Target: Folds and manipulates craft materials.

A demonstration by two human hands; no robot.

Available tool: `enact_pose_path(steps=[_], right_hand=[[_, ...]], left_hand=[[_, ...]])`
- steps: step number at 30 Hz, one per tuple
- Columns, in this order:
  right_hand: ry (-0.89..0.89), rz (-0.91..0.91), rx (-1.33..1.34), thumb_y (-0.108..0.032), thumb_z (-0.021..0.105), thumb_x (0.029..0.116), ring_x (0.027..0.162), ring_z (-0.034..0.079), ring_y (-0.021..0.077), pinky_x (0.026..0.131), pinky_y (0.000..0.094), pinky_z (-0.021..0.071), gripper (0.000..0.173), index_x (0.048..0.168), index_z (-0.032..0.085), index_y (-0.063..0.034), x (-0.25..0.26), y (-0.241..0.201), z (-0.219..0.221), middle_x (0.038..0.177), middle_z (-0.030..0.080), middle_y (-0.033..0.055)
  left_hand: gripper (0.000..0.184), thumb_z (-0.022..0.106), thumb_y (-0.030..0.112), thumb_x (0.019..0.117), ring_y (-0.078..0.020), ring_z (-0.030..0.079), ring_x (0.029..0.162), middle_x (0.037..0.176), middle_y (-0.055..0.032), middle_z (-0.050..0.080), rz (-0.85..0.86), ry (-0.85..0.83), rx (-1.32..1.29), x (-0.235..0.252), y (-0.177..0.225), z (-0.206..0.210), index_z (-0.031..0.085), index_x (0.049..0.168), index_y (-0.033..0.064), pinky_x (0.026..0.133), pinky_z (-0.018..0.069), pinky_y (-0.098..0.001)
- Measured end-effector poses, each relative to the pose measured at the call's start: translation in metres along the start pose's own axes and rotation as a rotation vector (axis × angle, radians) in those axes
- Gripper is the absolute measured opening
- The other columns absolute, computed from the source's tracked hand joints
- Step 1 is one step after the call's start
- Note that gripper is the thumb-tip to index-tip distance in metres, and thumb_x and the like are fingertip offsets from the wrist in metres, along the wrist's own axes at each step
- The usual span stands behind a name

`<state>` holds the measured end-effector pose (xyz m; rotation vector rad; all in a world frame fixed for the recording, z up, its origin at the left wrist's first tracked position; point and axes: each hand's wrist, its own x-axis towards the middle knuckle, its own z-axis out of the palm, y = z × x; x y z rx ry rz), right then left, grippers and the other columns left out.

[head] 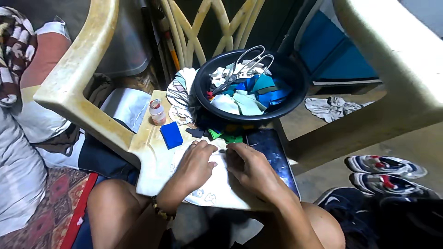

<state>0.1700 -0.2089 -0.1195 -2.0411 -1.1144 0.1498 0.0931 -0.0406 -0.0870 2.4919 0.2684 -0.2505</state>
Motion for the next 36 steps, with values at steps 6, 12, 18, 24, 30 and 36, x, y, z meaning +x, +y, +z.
enact_pose_path(steps=[6, 12, 18, 24, 30, 36], right_hand=[[-0.071, 0.087, 0.046, 0.004, 0.07, 0.0815, 0.099, 0.068, 0.0288, 0.09, 0.0384, 0.0553, 0.048, 0.129, 0.061, 0.0076, 0.001, -0.004, -0.005, 0.112, 0.067, 0.0216], [-0.13, 0.052, 0.184, -0.013, 0.071, 0.0828, 0.111, 0.065, 0.0282, 0.099, 0.0433, 0.0504, 0.055, 0.134, 0.059, 0.0054, 0.0, -0.001, -0.006, 0.118, 0.069, 0.0188], [-0.165, 0.171, 0.157, -0.002, 0.069, 0.0856, 0.075, 0.065, 0.0217, 0.074, 0.04, 0.0553, 0.055, 0.139, 0.055, -0.0001, 0.001, -0.008, -0.003, 0.089, 0.068, 0.0125], [-0.103, 0.161, 0.091, -0.001, 0.072, 0.083, 0.07, 0.064, 0.0201, 0.069, 0.0383, 0.0549, 0.056, 0.137, 0.057, 0.0004, -0.001, -0.008, -0.001, 0.083, 0.067, 0.01], [0.019, 0.104, 0.028, -0.011, 0.069, 0.0869, 0.062, 0.058, 0.014, 0.061, 0.0328, 0.0512, 0.043, 0.128, 0.063, 0.0003, -0.002, -0.004, 0.006, 0.076, 0.063, 0.0048], [0.066, 0.087, -0.007, -0.007, 0.067, 0.0832, 0.06, 0.059, 0.0165, 0.058, 0.0368, 0.0516, 0.043, 0.125, 0.064, 0.001, 0.0, -0.006, 0.015, 0.073, 0.062, 0.0048]], left_hand=[[0.013, 0.064, 0.011, 0.0973, -0.0312, 0.054, 0.118, 0.117, -0.0152, 0.062, 0.101, -0.067, -0.014, 0.007, -0.01, -0.006, 0.07, 0.102, 0.0001, 0.105, 0.0382, -0.0516], [0.012, 0.059, 0.004, 0.0943, -0.0054, 0.063, 0.092, 0.096, -0.0068, 0.069, 0.298, 0.12, -0.395, 0.005, -0.026, -0.001, 0.068, 0.098, -0.0025, 0.086, 0.0511, -0.0227], [0.02, 0.068, 0.008, 0.0939, -0.0149, 0.066, 0.105, 0.111, -0.0116, 0.071, 0.302, 0.25, -0.372, 0.009, -0.033, 0.007, 0.068, 0.111, -0.0025, 0.097, 0.0525, -0.0325], [0.008, 0.069, 0.006, 0.0896, -0.0221, 0.069, 0.094, 0.1, -0.0127, 0.073, 0.35, 0.52, -0.087, -0.04, -0.038, 0.012, 0.074, 0.094, 0.0004, 0.082, 0.0574, -0.0352], [0.025, 0.064, 0.018, 0.0964, -0.0342, 0.06, 0.131, 0.131, -0.0132, 0.069, 0.392, 0.446, 0.144, -0.075, -0.056, 0.051, 0.076, 0.113, 0.0032, 0.109, 0.0473, -0.0502], [0.029, 0.06, 0.019, 0.1, -0.0319, 0.056, 0.135, 0.136, -0.0136, 0.066, 0.502, 0.495, 0.102, -0.071, -0.041, 0.059, 0.072, 0.118, 0.0008, 0.113, 0.0441, -0.0457]])
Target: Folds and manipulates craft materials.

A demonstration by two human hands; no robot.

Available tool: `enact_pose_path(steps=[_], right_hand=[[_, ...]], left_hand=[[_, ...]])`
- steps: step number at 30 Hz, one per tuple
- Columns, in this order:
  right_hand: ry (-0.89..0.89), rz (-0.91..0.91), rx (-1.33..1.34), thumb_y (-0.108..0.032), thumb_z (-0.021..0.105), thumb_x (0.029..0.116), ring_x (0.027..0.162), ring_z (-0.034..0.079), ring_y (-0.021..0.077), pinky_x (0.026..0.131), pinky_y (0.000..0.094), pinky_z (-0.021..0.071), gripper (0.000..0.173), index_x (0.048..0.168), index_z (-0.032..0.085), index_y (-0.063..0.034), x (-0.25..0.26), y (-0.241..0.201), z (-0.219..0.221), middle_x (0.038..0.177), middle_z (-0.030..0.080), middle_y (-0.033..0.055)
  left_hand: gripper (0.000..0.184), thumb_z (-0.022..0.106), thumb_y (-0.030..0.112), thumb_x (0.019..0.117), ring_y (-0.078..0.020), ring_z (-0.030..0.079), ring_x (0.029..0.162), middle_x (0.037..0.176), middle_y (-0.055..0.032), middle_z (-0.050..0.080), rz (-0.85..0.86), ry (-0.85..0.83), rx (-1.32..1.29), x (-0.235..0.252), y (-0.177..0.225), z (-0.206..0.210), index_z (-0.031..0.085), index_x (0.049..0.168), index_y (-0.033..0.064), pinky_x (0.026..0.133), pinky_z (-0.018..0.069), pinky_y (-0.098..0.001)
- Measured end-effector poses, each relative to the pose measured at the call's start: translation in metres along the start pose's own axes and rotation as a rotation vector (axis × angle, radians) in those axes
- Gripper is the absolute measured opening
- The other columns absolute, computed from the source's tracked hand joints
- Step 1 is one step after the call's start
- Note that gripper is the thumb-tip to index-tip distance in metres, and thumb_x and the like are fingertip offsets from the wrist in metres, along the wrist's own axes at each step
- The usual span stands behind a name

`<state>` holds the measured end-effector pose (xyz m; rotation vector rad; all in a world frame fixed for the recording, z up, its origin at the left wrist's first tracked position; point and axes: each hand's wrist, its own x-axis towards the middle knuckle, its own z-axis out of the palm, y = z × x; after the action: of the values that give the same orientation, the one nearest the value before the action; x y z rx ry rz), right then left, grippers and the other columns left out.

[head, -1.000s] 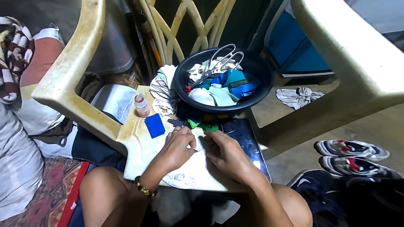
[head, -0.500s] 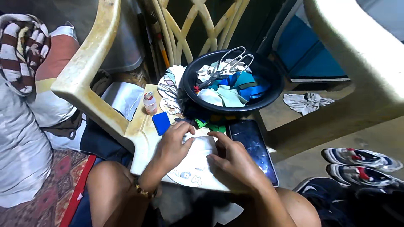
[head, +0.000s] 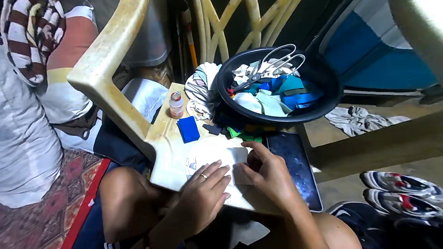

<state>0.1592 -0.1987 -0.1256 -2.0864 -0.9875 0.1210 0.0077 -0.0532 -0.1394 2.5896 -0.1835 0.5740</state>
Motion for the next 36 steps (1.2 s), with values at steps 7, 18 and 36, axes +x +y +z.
enact_pose_path(steps=[7, 18, 36], right_hand=[[-0.031, -0.008, 0.1, -0.008, 0.067, 0.0811, 0.065, 0.057, 0.0097, 0.061, 0.0253, 0.0495, 0.046, 0.125, 0.062, 0.0042, 0.005, 0.002, 0.004, 0.081, 0.063, 0.0056], [-0.098, -0.04, 0.265, -0.009, 0.047, 0.1007, 0.082, 0.065, 0.0002, 0.074, 0.0158, 0.0532, 0.03, 0.121, 0.067, -0.0007, 0.005, 0.002, 0.001, 0.1, 0.072, 0.0026], [-0.12, -0.087, 0.104, 0.003, 0.071, 0.0816, 0.084, 0.066, 0.0163, 0.076, 0.0268, 0.0568, 0.022, 0.103, 0.074, 0.0026, 0.004, -0.002, 0.005, 0.114, 0.065, 0.0203]], left_hand=[[0.029, 0.064, 0.02, 0.097, -0.0331, 0.06, 0.13, 0.135, -0.0159, 0.066, 0.016, -0.068, -0.038, 0.013, -0.009, 0.019, 0.072, 0.115, -0.0013, 0.107, 0.0488, -0.043], [0.026, 0.063, 0.023, 0.098, -0.0321, 0.06, 0.129, 0.127, -0.0168, 0.069, 0.054, -0.004, -0.054, 0.009, -0.015, 0.023, 0.072, 0.106, -0.0001, 0.108, 0.0477, -0.041], [0.019, 0.073, 0.015, 0.0895, -0.0294, 0.063, 0.123, 0.117, -0.0175, 0.072, -0.012, 0.137, -0.277, 0.007, -0.018, 0.023, 0.076, 0.1, -0.0005, 0.108, 0.0482, -0.0367]])
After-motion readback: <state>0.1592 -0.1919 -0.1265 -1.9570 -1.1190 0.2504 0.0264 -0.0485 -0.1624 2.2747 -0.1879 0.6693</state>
